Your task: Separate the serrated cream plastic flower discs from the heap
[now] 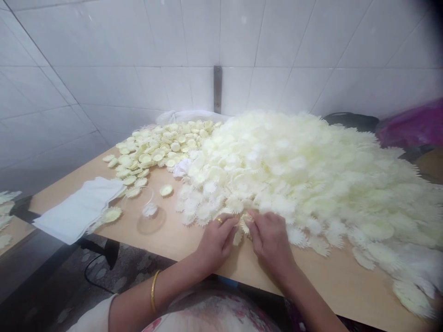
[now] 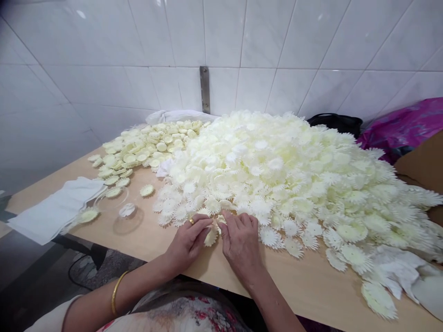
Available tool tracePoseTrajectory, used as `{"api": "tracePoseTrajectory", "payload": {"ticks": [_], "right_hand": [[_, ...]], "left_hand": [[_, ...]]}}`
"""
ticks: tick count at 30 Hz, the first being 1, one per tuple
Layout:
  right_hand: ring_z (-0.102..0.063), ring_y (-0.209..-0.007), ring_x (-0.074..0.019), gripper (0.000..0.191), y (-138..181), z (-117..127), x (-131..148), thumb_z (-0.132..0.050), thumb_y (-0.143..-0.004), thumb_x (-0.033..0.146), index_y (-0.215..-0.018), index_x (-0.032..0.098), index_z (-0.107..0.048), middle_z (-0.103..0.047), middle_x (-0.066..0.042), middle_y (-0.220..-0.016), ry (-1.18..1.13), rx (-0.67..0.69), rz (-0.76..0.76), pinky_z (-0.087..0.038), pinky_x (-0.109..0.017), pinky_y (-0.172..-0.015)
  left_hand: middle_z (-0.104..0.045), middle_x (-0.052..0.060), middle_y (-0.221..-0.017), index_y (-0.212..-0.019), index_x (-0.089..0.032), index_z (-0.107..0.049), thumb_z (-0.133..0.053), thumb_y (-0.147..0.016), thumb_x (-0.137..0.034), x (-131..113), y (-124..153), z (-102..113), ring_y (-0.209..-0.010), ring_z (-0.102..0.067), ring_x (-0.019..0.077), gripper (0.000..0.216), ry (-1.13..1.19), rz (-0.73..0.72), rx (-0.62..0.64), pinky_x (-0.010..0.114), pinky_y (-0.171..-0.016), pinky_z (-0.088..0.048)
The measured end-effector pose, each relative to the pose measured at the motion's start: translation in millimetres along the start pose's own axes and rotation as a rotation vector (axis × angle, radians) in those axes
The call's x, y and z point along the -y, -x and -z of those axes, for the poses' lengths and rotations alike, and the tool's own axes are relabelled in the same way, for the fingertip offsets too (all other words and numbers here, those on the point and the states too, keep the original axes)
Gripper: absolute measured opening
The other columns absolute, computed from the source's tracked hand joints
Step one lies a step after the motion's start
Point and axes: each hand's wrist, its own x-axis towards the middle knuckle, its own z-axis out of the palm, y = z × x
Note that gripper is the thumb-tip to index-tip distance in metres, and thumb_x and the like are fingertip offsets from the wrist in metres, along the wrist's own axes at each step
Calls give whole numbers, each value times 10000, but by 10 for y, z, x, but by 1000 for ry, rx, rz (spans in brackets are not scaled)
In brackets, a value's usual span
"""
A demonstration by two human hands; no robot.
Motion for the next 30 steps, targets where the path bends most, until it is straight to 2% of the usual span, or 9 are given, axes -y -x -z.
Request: {"api": "tracePoseTrajectory", "payload": {"ticks": [3,6,9,12,16,21,24,27,30], "right_hand": [[-456,-678,-183,266,50,21,-24,-379,-883,238,-1010,130,-586,-605,-48,-676,78,-3,1,-292,-335,-694],[-459,-637,-182,246,122,33,-60,-382,-881,233,-890,153,-615,-590,-34,-607,104,-48,3,-284,-340,-686],[-479,-617,-186,221,193,1,-126,-407,-870,249,-867,156,-608,-595,-36,-606,81,-55,99,-298,-344,-673],[-497,-602,-194,229,242,-68,-194,-398,-867,264,-821,166,-599,-609,-43,-621,55,-139,176,-307,-356,-651],[-522,-638,-204,194,305,-61,-200,-423,-854,265,-821,175,-592,-607,-40,-625,35,-191,155,-317,-365,-669],[-498,-639,-179,124,367,99,-115,-469,-840,214,-810,164,-578,-572,-26,-618,41,-189,25,-325,-356,-704],[-484,-668,-179,132,397,154,-93,-460,-845,194,-814,161,-585,-564,-27,-632,50,-164,-38,-319,-345,-691],[-475,-707,-185,145,429,161,-78,-447,-848,180,-840,165,-591,-566,-32,-666,36,-121,-91,-313,-348,-698],[-473,-767,-197,152,433,138,-27,-447,-842,178,-891,173,-591,-580,-45,-745,6,-53,-103,-318,-363,-729]], "left_hand": [[-577,96,-940,-999,-157,-548,-417,-820,-117,-29,13,38,-883,-489,188,225,-102,-98,-20,327,-748,-440],[-586,89,-882,-954,-157,-562,-437,-805,-115,-53,31,153,-851,-478,192,199,-190,-117,-63,341,-741,-435],[-583,83,-808,-871,-163,-577,-431,-808,-129,-13,42,305,-799,-476,186,163,-289,-68,-116,342,-728,-430],[-582,80,-775,-854,-173,-579,-414,-821,-147,95,33,490,-783,-468,187,170,-386,4,-179,337,-713,-427],[-593,102,-830,-847,-169,-586,-377,-819,-118,244,-38,770,-845,-456,218,217,-615,83,-229,349,-708,-427],[-564,142,-969,-944,-131,-565,-345,-756,-21,443,-241,982,-1021,-418,264,309,-958,429,-36,330,-745,-435],[-538,176,-958,-966,-104,-547,-360,-721,-15,565,-323,977,-1038,-415,309,320,-945,483,20,348,-680,-444],[-520,188,-926,-886,-92,-562,-408,-719,-63,645,-340,943,-1026,-415,338,230,-948,506,70,386,-717,-433],[-497,188,-945,-859,-98,-563,-405,-720,-79,681,-329,932,-965,-439,331,211,-968,513,63,397,-719,-421]]}}
